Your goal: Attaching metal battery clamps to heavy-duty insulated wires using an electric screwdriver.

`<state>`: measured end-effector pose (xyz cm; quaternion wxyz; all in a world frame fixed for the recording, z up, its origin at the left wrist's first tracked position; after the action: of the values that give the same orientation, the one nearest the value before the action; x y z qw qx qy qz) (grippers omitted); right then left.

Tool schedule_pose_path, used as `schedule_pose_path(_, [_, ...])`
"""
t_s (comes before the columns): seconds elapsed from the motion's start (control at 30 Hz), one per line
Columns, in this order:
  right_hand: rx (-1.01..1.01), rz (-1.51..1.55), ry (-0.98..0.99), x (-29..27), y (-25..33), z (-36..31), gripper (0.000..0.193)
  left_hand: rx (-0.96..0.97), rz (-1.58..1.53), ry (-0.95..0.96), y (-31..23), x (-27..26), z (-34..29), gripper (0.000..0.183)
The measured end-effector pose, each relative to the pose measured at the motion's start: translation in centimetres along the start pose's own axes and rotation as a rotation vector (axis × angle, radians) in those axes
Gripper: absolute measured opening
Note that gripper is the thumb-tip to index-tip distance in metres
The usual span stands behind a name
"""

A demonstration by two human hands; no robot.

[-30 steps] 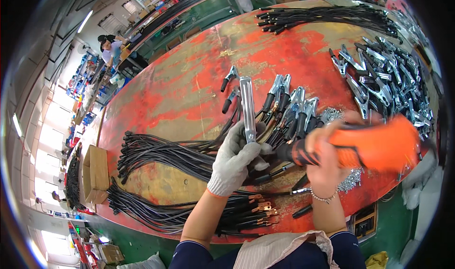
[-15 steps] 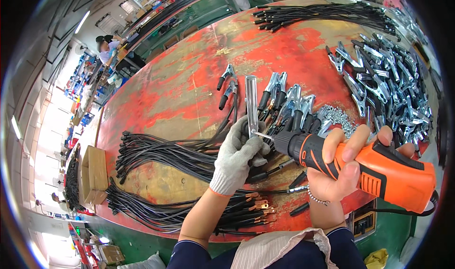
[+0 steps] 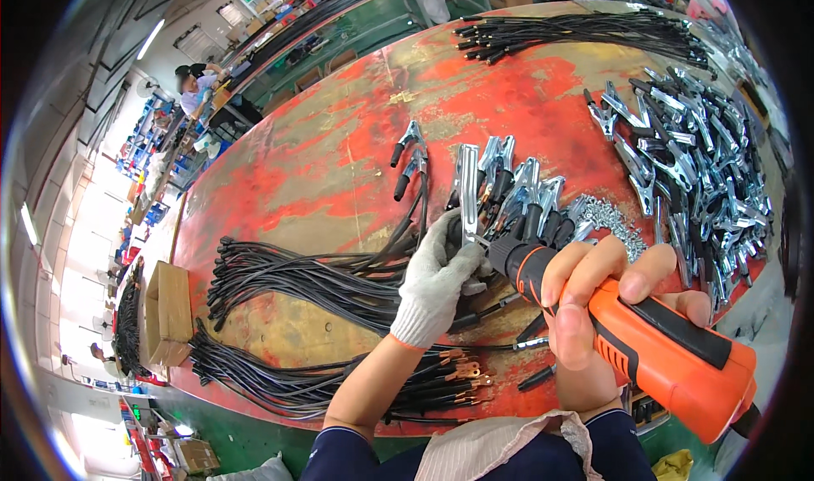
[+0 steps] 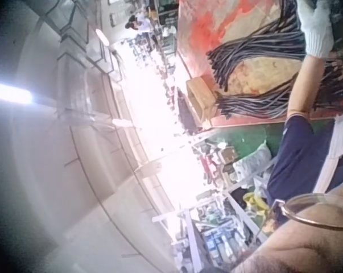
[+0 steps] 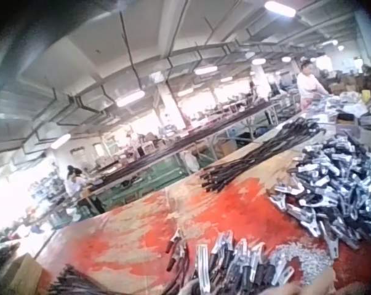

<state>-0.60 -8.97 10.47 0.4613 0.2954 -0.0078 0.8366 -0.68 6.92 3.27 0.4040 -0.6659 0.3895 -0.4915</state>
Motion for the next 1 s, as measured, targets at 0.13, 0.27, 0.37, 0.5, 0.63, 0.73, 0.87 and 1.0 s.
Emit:
schedule_pose_path(0.13, [-0.016,-0.023,0.016,-0.4,-0.2,0.1,0.093,-0.048,-0.027,0.002,-0.5,0.3,-0.1,0.048])
schedule_pose_path(0.27, [-0.003,-0.033,0.123,-0.6,-0.6,0.3,0.088,-0.078,-0.062,0.023,-0.4,-0.2,-0.1,0.051])
schedule_pose_path(0.37, [0.132,-0.022,0.146,-1.5,0.3,1.1,0.066,-0.111,-0.026,0.098,-0.9,0.3,0.5,0.051])
schedule_pose_path(0.5, [0.547,0.319,-0.296,-3.3,0.6,-1.0,0.016,0.310,0.837,-0.220,-3.5,-2.7,0.5,0.048])
schedule_pose_path(0.63, [0.895,-0.299,-0.275,-2.9,-3.0,-4.6,0.019,0.621,1.282,-0.211,-4.1,-3.2,-0.2,0.046])
schedule_pose_path(0.73, [0.936,-0.194,-0.144,-2.3,-6.5,-7.8,0.064,0.877,1.478,-0.081,-3.0,-1.7,-1.5,0.048])
schedule_pose_path(0.87, [0.992,-0.044,-0.166,-1.5,-7.0,-8.6,0.061,0.948,1.460,-0.012,-3.0,-1.9,-1.9,0.051])
schedule_pose_path(1.0, [1.106,0.023,-0.263,-2.5,-7.4,-8.7,0.062,0.933,1.490,0.030,-3.1,-1.1,-2.4,0.050])
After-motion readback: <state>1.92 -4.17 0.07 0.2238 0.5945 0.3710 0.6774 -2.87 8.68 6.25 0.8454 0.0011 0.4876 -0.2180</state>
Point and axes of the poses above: each hand's wrist, its own z-axis towards the middle knuckle, its own x-axis out of the palm, y = z × x, the point moved 3 cm from there along z, towards the middle knuckle, and after that the axes turned 8 degrees about -z, right-handed, at the moved point
